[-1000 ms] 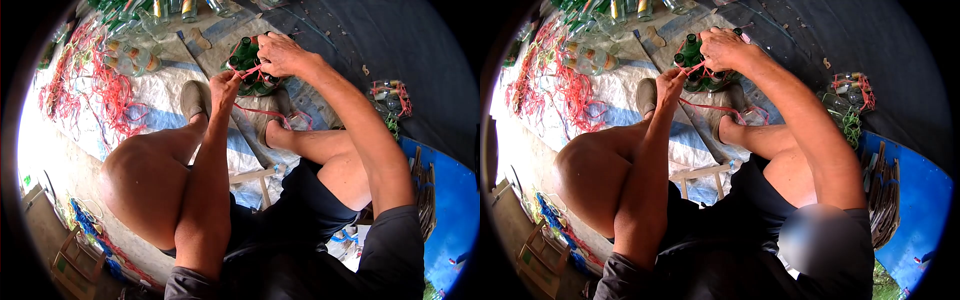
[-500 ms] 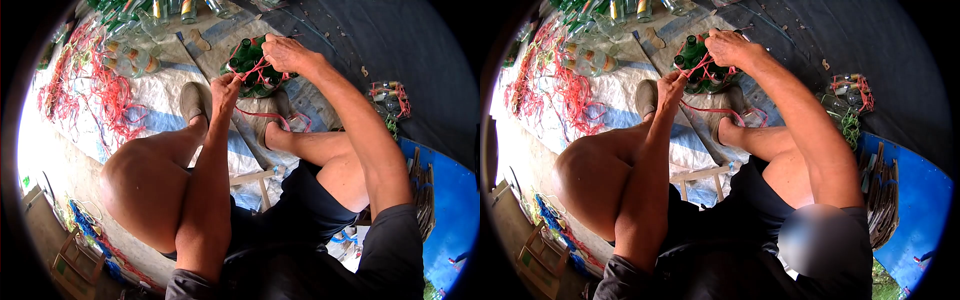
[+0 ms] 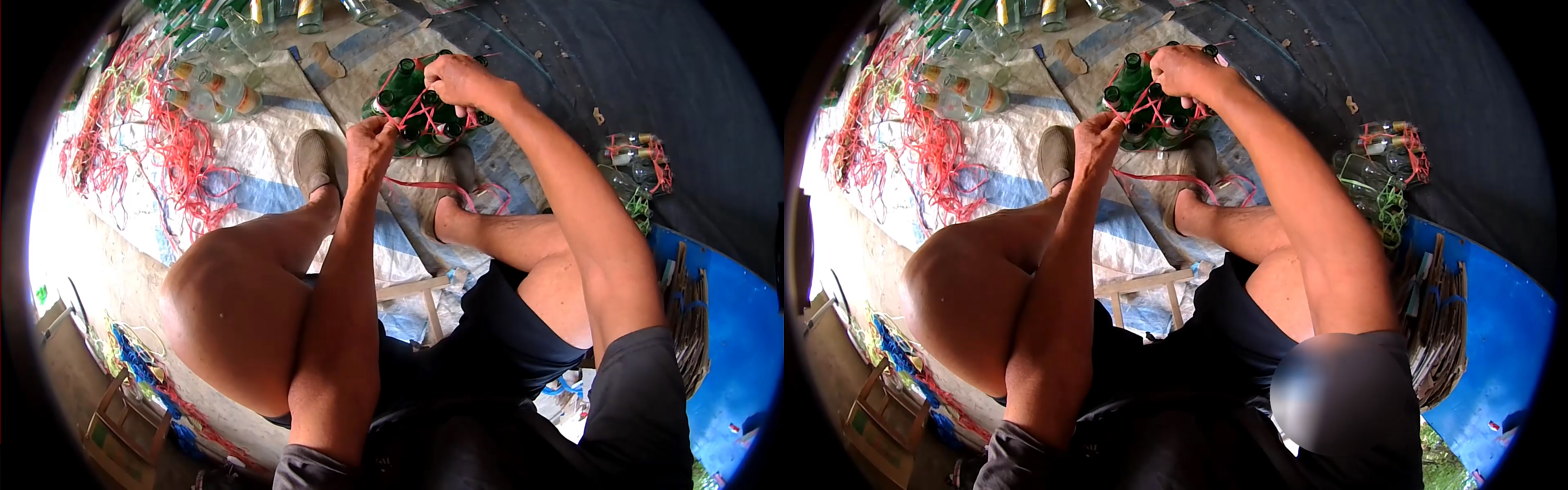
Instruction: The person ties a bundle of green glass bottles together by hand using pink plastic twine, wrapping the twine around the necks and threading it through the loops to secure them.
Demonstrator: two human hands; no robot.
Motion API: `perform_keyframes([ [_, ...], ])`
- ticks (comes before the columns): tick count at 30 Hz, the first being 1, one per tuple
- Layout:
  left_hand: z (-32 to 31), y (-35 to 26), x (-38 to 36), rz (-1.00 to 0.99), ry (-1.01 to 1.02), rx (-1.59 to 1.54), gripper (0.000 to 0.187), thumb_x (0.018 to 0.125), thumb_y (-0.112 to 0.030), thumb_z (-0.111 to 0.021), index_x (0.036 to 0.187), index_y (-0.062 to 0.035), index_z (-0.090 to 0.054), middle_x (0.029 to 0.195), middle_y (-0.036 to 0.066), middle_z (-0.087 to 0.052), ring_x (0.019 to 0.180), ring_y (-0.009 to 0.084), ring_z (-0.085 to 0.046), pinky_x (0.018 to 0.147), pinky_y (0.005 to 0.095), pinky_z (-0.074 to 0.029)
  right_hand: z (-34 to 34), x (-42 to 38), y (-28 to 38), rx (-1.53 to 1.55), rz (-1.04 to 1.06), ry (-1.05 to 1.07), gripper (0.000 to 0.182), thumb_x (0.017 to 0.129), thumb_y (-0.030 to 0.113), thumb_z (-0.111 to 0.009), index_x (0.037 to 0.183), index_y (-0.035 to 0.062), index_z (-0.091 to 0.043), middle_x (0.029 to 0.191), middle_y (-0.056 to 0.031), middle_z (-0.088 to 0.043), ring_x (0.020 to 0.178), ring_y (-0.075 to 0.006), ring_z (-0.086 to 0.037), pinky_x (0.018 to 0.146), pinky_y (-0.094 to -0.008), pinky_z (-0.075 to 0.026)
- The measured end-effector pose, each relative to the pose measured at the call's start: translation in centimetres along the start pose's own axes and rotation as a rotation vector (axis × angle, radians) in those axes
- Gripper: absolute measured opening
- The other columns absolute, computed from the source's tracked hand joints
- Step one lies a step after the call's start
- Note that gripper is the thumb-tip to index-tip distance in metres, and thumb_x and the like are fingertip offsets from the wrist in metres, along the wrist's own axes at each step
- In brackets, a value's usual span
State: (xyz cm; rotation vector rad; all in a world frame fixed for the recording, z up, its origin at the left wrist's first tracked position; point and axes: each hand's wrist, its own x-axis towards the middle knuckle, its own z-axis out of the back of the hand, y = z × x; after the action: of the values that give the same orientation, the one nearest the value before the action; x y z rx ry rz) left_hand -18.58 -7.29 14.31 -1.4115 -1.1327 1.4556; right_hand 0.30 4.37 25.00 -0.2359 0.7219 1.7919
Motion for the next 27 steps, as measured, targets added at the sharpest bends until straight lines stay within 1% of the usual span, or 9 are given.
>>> perform_keyframes([
  [2, 0.3, -0.2, -0.1, 0.033, -0.008, 0.072, 0.026, 0.097, -0.018, -0.073, 0.100, 0.0067, -0.077, 0.077, -0.004, -0.065, 0.066, 0.0036, -0.050, 0.057, 0.0232, -0.038, 0.3, -0.6, 0.1, 0.184, -0.079, 0.041, 0.027, 0.095, 0.008, -0.054, 0.113, -0.0009, -0.072, 0.080, -0.0156, -0.075, 0.050, -0.0228, -0.071, 0.047, -0.0374, -0.056],
  [5, 0.8, -0.2, -0.1, 0.008, -0.016, 0.147, 0.026, 0.097, -0.019, -0.074, 0.098, 0.0068, -0.077, 0.075, -0.003, -0.065, 0.065, 0.0041, -0.050, 0.056, 0.0237, -0.038, -0.2, -0.3, -0.9, 0.289, -0.088, 0.064, 0.033, 0.094, 0.007, -0.053, 0.121, -0.0008, -0.072, 0.080, -0.0143, -0.074, 0.053, -0.0190, -0.072, 0.040, -0.0313, -0.052],
  [6, 1.1, -0.1, -0.1, -0.012, -0.018, 0.165, 0.026, 0.097, -0.019, -0.075, 0.098, 0.0068, -0.077, 0.075, -0.003, -0.065, 0.065, 0.0042, -0.050, 0.056, 0.0239, -0.038, -0.4, -0.4, -1.0, 0.318, -0.088, 0.058, 0.034, 0.094, 0.007, -0.053, 0.122, -0.0011, -0.072, 0.080, -0.0143, -0.075, 0.054, -0.0194, -0.072, 0.041, -0.0316, -0.052],
  [8, 1.8, 0.0, 0.0, 0.005, -0.058, 0.233, 0.032, 0.092, -0.030, -0.075, 0.098, 0.0014, -0.080, 0.070, 0.012, -0.072, 0.065, 0.0157, -0.067, 0.065, 0.0338, -0.052, -0.9, -0.7, -1.4, 0.378, -0.090, 0.046, 0.035, 0.095, 0.007, -0.053, 0.123, -0.0017, -0.071, 0.080, -0.0142, -0.075, 0.054, -0.0201, -0.072, 0.042, -0.0324, -0.053],
  [12, 2.3, -2.1, -0.2, -0.039, -0.051, 0.306, 0.032, 0.093, -0.028, -0.077, 0.097, 0.0038, -0.079, 0.072, 0.006, -0.070, 0.067, 0.0124, -0.062, 0.063, 0.0310, -0.049, -1.2, -2.7, -0.3, 0.361, -0.083, -0.089, 0.036, 0.094, 0.010, -0.053, 0.122, -0.0030, -0.072, 0.078, -0.0150, -0.074, 0.055, -0.0181, -0.072, 0.046, -0.0355, -0.051],
  [16, 2.8, -3.3, -0.3, -0.098, -0.053, 0.398, 0.032, 0.092, -0.027, -0.078, 0.097, 0.0049, -0.078, 0.073, 0.006, -0.071, 0.069, 0.0120, -0.062, 0.065, 0.0312, -0.050, -4.2, -3.5, 0.0, 0.164, 0.000, -0.460, 0.031, 0.093, 0.019, -0.057, 0.113, 0.0033, -0.075, 0.092, -0.0210, -0.076, 0.089, -0.0366, -0.076, 0.078, -0.0464, -0.058],
  [17, 2.9, -3.5, -0.1, -0.079, -0.043, 0.450, 0.031, 0.090, -0.034, -0.072, 0.100, -0.0053, -0.081, 0.081, 0.016, -0.075, 0.078, 0.0327, -0.074, 0.073, 0.0408, -0.056, -4.5, -4.5, 0.4, 0.131, -0.096, -0.416, 0.030, 0.093, 0.022, -0.059, 0.113, 0.0062, -0.074, 0.105, -0.0221, -0.075, 0.105, -0.0434, -0.070, 0.091, -0.0496, -0.056],
  [24, 3.3, -6.8, 0.8, -0.188, -0.008, 0.720, 0.025, 0.089, -0.032, -0.070, 0.102, -0.0120, -0.079, 0.082, 0.016, -0.076, 0.079, 0.0380, -0.073, 0.072, 0.0455, -0.056, -7.2, -10.0, 3.3, 0.027, -0.158, -0.608, 0.024, 0.090, 0.023, -0.069, 0.107, 0.0061, -0.068, 0.115, -0.0214, -0.063, 0.101, -0.0454, -0.068, 0.085, -0.0550, -0.057],
  [27, 3.1, -7.7, 0.3, -0.256, -0.016, 0.822, 0.029, 0.091, -0.028, -0.070, 0.117, -0.0145, -0.073, 0.077, 0.014, -0.073, 0.073, 0.0339, -0.071, 0.068, 0.0439, -0.053, -8.2, -10.5, 3.1, 0.057, -0.195, -0.604, 0.026, 0.091, 0.026, -0.072, 0.107, 0.0070, -0.066, 0.116, -0.0208, -0.062, 0.100, -0.0463, -0.068, 0.083, -0.0556, -0.057],
])
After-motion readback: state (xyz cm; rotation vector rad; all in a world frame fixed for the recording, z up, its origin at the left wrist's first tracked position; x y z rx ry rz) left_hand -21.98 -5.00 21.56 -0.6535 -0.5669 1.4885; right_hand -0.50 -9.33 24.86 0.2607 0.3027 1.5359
